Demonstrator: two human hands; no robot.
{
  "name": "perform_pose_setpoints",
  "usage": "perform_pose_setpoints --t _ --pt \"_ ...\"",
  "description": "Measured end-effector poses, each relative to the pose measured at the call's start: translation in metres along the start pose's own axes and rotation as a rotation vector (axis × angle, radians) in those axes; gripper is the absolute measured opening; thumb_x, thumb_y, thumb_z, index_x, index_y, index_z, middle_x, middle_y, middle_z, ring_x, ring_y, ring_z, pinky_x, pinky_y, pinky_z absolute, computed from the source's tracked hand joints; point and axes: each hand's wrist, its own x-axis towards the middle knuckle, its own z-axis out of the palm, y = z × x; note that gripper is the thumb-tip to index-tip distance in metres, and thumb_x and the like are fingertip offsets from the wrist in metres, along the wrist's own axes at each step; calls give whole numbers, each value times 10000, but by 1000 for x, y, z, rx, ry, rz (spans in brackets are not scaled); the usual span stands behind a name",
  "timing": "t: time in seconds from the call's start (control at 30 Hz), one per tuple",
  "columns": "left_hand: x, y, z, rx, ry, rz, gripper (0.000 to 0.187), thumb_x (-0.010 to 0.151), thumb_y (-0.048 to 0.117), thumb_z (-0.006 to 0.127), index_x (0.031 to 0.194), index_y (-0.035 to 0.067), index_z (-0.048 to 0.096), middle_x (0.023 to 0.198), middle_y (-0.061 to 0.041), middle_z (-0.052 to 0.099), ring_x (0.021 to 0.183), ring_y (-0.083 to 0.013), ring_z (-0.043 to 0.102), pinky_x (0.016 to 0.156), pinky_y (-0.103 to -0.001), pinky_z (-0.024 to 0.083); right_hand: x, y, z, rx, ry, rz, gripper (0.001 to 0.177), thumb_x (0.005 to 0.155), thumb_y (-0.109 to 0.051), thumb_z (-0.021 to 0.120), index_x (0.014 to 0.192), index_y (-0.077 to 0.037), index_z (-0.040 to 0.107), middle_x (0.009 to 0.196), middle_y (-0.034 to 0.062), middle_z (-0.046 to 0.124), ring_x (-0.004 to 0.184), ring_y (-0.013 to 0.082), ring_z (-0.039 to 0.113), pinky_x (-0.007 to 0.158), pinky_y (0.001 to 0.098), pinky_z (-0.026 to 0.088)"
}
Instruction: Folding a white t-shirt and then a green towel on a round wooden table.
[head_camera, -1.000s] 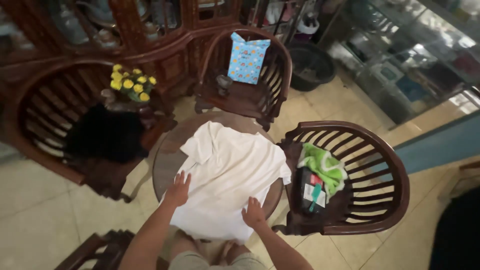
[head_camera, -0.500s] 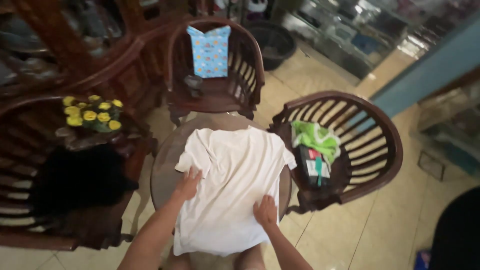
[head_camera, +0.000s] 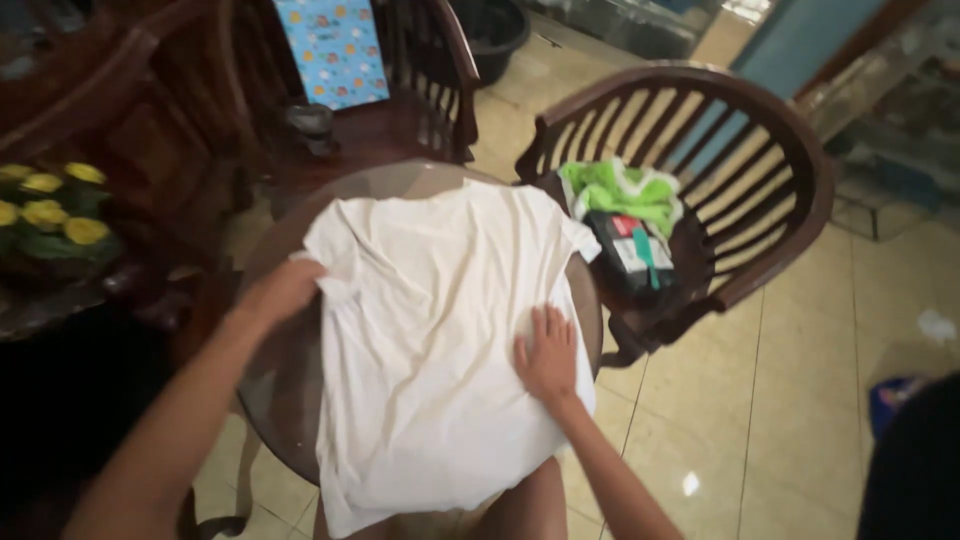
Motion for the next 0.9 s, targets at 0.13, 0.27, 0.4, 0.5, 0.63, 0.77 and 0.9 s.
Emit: perform_pose_setpoints --t 0.13,0.27,0.4,0.5,0.63,0.77,0.9 --pt "-16 -5 -37 25 86 23 325 826 14 531 1054 60 758 1028 -252 710 999 -433 696 866 -495 561 -12 3 6 2 -3 -17 623 936 -349 588 1434 14 498 1529 266 449 1458 413 368 1221 535 220" --pt "-42 24 -77 321 97 -159 320 869 12 557 1083 102 777 1178 -178 729 1114 -386 667 917 -488 556 -15 -9 1 -11 50 12 598 916 -310 634 1402 22 526 1491 290 459 1419 446 369 1179 559 228" --pt "-39 -7 -61 766 160 -444 305 782 98 695 1077 75 771 1259 -200 655 1173 -377 609 874 -471 570 -31 -73 -20 32 13 -27 625 860 -264 705 1375 46 535 1431 317 492 1344 432 440 1140 511 338" --pt "-39 0 -44 695 90 -407 217 949 112 656 1141 81 750 1278 -204 656 1208 -382 641 933 -502 576 -55 -142 -23 195 -10 -192 422 868 -264 705 1178 14 638 1196 254 647 1158 423 582 995 529 445" --pt "-44 54 -44 537 -50 -453 377 842 126 718 1215 108 661 1323 -185 585 1203 -381 610 909 -499 565 -98 -242 -39 319 -266 -201 318 905 -359 693 923 -42 704 909 197 735 866 404 705 830 500 540" --pt "-51 25 -25 502 -39 -472 330 881 62 670 1205 126 661 1294 -171 616 1175 -368 641 900 -489 576 -129 -293 -35 129 -431 -297 509 918 -499 661 898 10 653 759 232 692 725 419 687 687 520 545" --pt "-52 -16 -9 604 58 -352 184 949 68 592 1063 108 731 1220 -157 671 1139 -336 685 860 -466 605 -129 -284 -3 129 -403 -336 304 929 -314 594 869 -17 611 723 225 690 669 416 681 641 538 536"
